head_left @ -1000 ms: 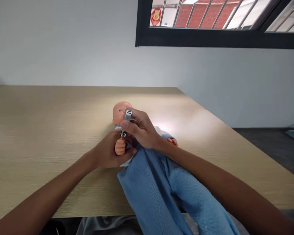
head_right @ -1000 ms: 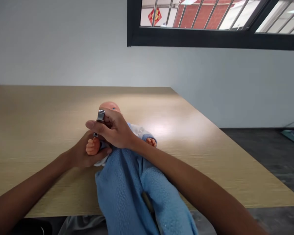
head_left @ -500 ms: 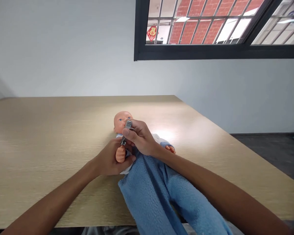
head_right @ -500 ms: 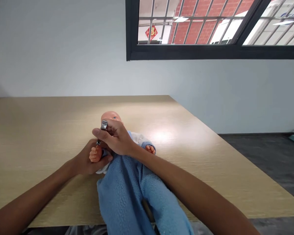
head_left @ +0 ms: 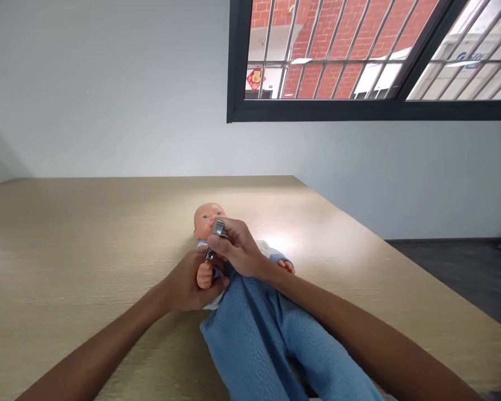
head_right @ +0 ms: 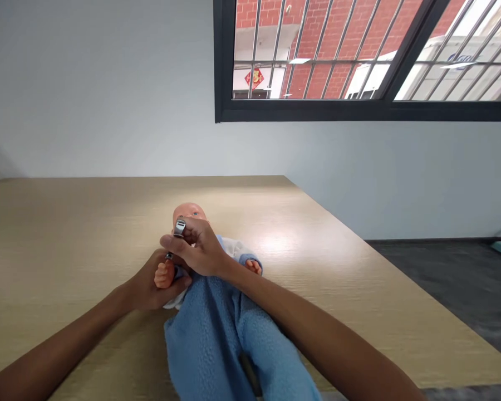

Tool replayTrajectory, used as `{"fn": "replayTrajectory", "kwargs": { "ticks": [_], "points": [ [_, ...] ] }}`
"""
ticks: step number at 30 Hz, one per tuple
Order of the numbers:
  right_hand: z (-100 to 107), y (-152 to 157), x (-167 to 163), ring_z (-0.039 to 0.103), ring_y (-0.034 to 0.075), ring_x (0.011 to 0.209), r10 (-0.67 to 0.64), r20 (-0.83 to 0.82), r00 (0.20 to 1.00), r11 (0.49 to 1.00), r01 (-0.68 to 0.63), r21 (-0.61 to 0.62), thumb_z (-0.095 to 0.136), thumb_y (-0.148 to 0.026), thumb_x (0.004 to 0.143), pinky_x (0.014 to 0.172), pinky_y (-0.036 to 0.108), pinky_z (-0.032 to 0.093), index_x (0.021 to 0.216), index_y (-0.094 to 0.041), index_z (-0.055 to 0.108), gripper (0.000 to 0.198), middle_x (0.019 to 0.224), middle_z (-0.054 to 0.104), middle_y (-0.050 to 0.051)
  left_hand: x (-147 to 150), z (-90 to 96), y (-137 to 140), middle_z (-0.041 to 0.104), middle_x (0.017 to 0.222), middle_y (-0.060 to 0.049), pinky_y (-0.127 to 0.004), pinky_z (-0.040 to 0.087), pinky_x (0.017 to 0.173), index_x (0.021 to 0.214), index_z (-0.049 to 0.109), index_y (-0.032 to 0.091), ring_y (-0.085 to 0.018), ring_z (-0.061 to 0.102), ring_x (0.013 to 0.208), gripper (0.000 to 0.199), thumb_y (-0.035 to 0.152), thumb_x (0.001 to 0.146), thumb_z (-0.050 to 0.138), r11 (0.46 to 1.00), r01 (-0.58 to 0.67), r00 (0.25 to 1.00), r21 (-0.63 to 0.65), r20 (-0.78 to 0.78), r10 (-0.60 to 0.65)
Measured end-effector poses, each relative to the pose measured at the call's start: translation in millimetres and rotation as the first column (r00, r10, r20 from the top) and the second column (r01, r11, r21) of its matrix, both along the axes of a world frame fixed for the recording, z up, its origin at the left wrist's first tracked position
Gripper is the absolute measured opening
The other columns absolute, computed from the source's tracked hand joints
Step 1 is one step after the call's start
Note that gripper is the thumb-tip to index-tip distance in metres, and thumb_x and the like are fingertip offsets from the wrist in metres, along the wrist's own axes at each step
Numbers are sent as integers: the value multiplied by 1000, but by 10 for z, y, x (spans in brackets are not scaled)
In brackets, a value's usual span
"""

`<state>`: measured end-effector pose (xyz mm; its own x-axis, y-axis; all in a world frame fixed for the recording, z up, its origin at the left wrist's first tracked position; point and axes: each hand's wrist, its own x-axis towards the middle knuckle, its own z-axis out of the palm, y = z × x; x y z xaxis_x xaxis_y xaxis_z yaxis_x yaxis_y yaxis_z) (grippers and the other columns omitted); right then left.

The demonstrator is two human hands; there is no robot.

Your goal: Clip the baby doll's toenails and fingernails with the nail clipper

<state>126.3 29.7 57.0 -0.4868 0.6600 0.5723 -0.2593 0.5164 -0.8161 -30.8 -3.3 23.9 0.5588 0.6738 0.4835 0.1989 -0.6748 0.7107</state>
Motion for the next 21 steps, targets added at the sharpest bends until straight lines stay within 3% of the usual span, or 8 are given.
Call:
{"fn": "replayTrajectory", "kwargs": {
  "ticks": [8,13,21],
  "points": [
    [-4,-17,-4,36,9,50,-40,34,999,998,39,39,59,-60,92,46,24,27,64,-20,40,53,57,38,-4,6,-15,-10,59,81,-1,-24,47,65,84,54,14,-11,54,70,7,16,81,61,998,-34,999,47,-3,34],
    [-19,5,-8,32,10,54,-70,44,997,992,65,104,66,-59,87,49,25,26,66,-19,44,50,60,37,-4,-4,-62,11,59,81,-3,-26,47,67,86,53,14,-13,55,73,8,16,82,60,999,1,1000,43,9,-1],
    [-13,18,-13,32,9,53,-29,-28,999,995,31,98,69,-56,86,48,23,27,66,-19,44,49,60,37,-5,-4,-63,16,57,78,-1,-24,46,64,84,52,14,-11,52,69,8,14,81,60,999,10,1000,49,22,-11]
  ]
}}
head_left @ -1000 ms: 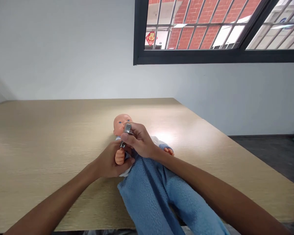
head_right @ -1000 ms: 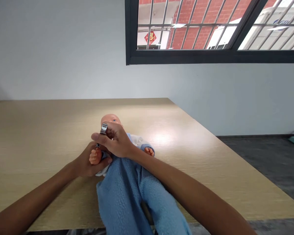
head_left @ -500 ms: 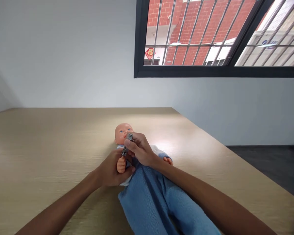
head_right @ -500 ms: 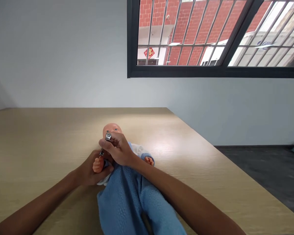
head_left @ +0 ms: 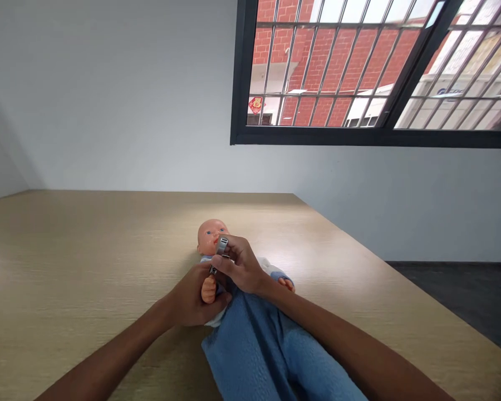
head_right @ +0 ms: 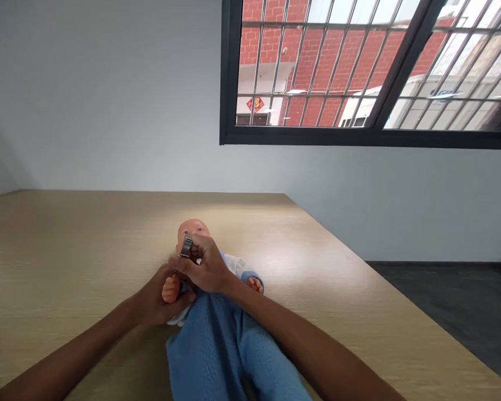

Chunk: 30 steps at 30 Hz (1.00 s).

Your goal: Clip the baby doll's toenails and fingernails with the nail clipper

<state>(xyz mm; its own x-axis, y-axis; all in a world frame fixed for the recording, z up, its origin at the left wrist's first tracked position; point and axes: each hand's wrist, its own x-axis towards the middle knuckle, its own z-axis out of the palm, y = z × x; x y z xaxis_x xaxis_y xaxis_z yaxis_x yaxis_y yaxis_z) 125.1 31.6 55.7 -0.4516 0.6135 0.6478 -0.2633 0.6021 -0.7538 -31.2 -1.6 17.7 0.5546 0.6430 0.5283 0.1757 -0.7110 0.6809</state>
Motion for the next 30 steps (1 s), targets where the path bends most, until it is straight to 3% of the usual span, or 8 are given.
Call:
{"fn": "replayTrajectory", "kwargs": {
  "ticks": [8,16,30],
  "points": [
    [-22,11,-3,31,9,53,24,-4,1000,1000,-24,-18,67,-61,86,48,23,27,68,-19,44,51,61,36,-5,13,53,-35,55,78,0,-22,45,64,83,49,15,-10,50,69,8,14,84,57,996,-15,1000,84,2,15],
    [-26,16,0,32,9,53,64,-33,997,998,-64,-4,67,-52,90,49,22,27,70,-18,46,45,62,38,-5,9,16,-15,56,78,0,-22,46,65,84,51,14,-10,51,69,7,13,83,59,999,-15,1000,40,4,15],
    [-18,4,-8,32,9,53,63,-16,998,998,-63,-14,66,-56,89,48,22,28,71,-19,45,47,63,37,-5,-1,7,-25,57,80,-1,-24,47,65,87,51,15,-12,53,70,7,15,84,57,998,-27,999,54,-20,28]
  ]
}}
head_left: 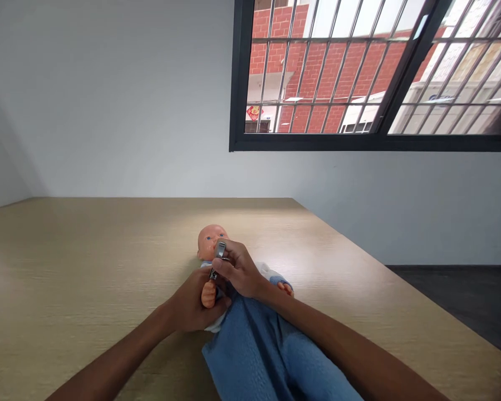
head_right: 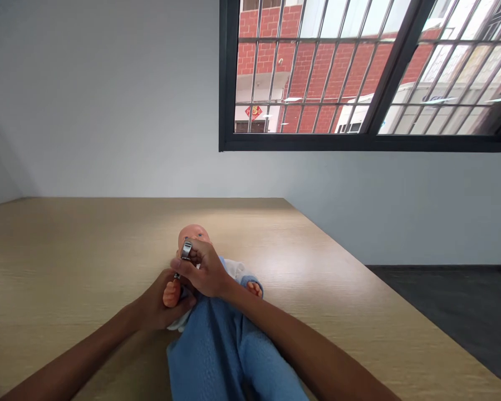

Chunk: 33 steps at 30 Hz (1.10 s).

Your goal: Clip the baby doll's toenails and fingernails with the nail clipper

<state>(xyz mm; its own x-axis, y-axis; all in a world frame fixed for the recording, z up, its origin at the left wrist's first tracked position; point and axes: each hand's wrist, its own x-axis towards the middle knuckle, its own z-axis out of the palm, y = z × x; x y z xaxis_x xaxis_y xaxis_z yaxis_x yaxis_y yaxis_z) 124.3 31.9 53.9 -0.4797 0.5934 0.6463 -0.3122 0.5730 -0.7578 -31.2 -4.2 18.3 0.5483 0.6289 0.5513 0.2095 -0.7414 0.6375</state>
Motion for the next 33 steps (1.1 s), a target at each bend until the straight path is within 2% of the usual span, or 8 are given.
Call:
{"fn": "replayTrajectory", "kwargs": {
  "ticks": [7,13,16,21,25,28,31,33],
  "points": [
    [-4,6,3,34,9,54,6,-3,1000,1000,-6,17,65,-53,92,48,22,28,72,-18,46,44,64,40,-4,13,14,-10,57,82,0,-23,47,66,95,53,16,-11,53,71,13,15,83,58,1000,1,999,27,40,-2],
    [-9,0,7,36,9,51,1,30,1000,998,1,-63,62,-60,91,46,23,28,76,-18,50,47,61,42,-5,7,3,10,59,85,-3,-25,46,70,82,55,13,-13,54,75,9,17,79,62,996,-12,1000,-88,21,14],
    [-12,-5,22,37,10,49,-17,39,999,996,21,-84,61,-63,90,45,24,28,75,-19,49,49,60,42,-5,9,11,14,58,82,-2,-25,45,69,85,55,13,-12,52,72,11,16,78,62,993,10,1000,-119,27,-6],
    [-9,5,23,39,10,48,-19,21,1000,994,21,-105,60,-60,91,46,24,30,76,-18,50,45,60,45,-4,13,29,15,59,83,-3,-26,44,73,75,54,13,-13,53,77,9,16,76,62,999,-8,1000,-53,15,8],
    [-39,8,21,43,11,53,-29,-7,1000,991,27,-128,58,-52,93,51,25,34,68,-18,50,43,61,48,-2,24,52,5,57,80,-2,-25,42,70,72,52,13,-12,52,75,11,16,75,62,1000,-1,999,-28,33,2],
    [-48,-6,19,43,10,50,27,2,1000,984,-26,-176,57,-44,92,51,25,34,68,-18,47,37,60,49,-2,32,69,-3,55,76,-1,-24,41,69,71,49,14,-12,51,72,13,15,73,61,1000,10,999,-15,35,-9],
    [89,-77,33,40,8,47,125,-8,992,946,-122,-299,62,-34,90,48,23,29,71,-19,43,31,60,45,-5,27,67,4,60,80,-2,-24,44,72,81,55,15,-13,56,74,12,15,72,62,1000,6,998,9,62,-6],
    [285,-188,81,33,7,45,185,-68,980,904,-196,-380,66,-29,87,46,23,25,72,-20,41,31,59,38,-7,22,54,14,62,80,-3,-25,43,70,78,56,14,-13,56,73,10,19,74,63,999,-13,999,31,45,12]
  ]
}}
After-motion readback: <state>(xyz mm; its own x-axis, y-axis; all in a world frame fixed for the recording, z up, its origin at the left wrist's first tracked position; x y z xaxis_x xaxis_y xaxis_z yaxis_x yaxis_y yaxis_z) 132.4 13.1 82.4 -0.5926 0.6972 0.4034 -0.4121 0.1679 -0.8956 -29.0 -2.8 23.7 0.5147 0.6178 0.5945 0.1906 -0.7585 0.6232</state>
